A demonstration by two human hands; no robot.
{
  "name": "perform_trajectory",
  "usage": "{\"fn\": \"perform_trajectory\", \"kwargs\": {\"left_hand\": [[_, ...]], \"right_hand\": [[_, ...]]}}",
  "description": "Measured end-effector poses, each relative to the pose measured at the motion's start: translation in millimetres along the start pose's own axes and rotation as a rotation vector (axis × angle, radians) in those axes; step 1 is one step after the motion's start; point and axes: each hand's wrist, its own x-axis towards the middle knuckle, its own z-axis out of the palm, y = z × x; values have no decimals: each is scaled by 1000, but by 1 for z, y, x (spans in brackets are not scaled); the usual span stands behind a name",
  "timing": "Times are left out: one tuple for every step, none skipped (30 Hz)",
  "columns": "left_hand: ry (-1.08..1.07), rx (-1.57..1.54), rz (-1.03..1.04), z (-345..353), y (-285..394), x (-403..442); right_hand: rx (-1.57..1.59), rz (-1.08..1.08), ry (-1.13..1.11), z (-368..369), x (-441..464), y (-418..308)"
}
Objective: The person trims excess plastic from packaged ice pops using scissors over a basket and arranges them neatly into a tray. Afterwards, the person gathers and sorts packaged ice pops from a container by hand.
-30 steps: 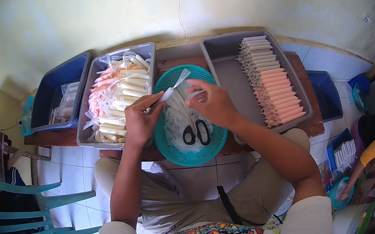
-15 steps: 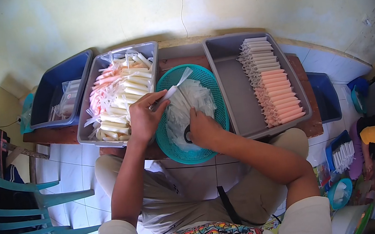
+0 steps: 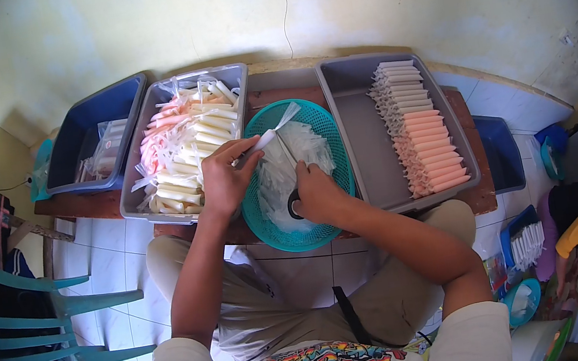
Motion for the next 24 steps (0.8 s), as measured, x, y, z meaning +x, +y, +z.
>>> {"fn": "perform_trajectory", "kwargs": {"left_hand": [[11, 4, 11, -1, -1, 0], [22, 6, 4, -2, -2, 0], [28, -8, -36, -2, -3, 0], [35, -23, -74, -2, -4, 1], [43, -21, -78, -3, -5, 1], [68, 0, -68, -4, -6, 1], [91, 22, -56, -5, -7, 2], [91, 28, -60, -7, -7, 2], [118, 41, -61, -8, -7, 2], [146, 52, -61, -9, -7, 3], [145, 56, -62, -10, -8, 3], [143, 55, -90, -12, -9, 4], [140, 53, -118, -13, -10, 4], [140, 54, -119, -13, -12, 4], [138, 80, -119, -14, -14, 4], [136, 105, -119, -14, -15, 4], [135, 105, -120, -13, -14, 4], [132, 92, -110, -13, -13, 4], [128, 79, -99, -12, -11, 4], [126, 77, -99, -12, -11, 4], [112, 87, -74, -11, -10, 3], [99, 97, -49, -10, -10, 2], [97, 96, -48, -9, -10, 2], [82, 87, -46, -8, -10, 2]], "right_hand": [[22, 8, -2, -8, -2, 0], [44, 16, -5, -18, -6, -3], [38, 8, -12, -25, -9, -4], [79, -22, 15, -32, -13, -4], [122, -52, 42, -38, -16, -4], [120, -57, 36, -42, -19, -3], [133, -109, 50, -46, -21, -2], [149, -160, 65, -48, -24, -1], [155, -163, 60, -50, -27, 0], [193, -183, 62, -53, -30, 1], [230, -200, 65, -55, -33, 1], [232, -201, 64, -57, -35, -1], [292, -194, 58, -58, -38, -3], [351, -187, 52, -60, -40, -4], [352, -187, 51, -61, -40, -5], [336, -225, 66, -63, -41, -6], [320, -262, 82, -64, -41, -7], [320, -260, 82, -65, -41, -7], [295, -257, 79, -66, -41, -8], [270, -253, 77, -66, -40, -9], [271, -250, 78, -67, -40, -11], [271, -234, 59, -68, -40, -12], [270, -219, 42, -68, -39, -13], [271, -217, 43, -68, -38, -13]]}}
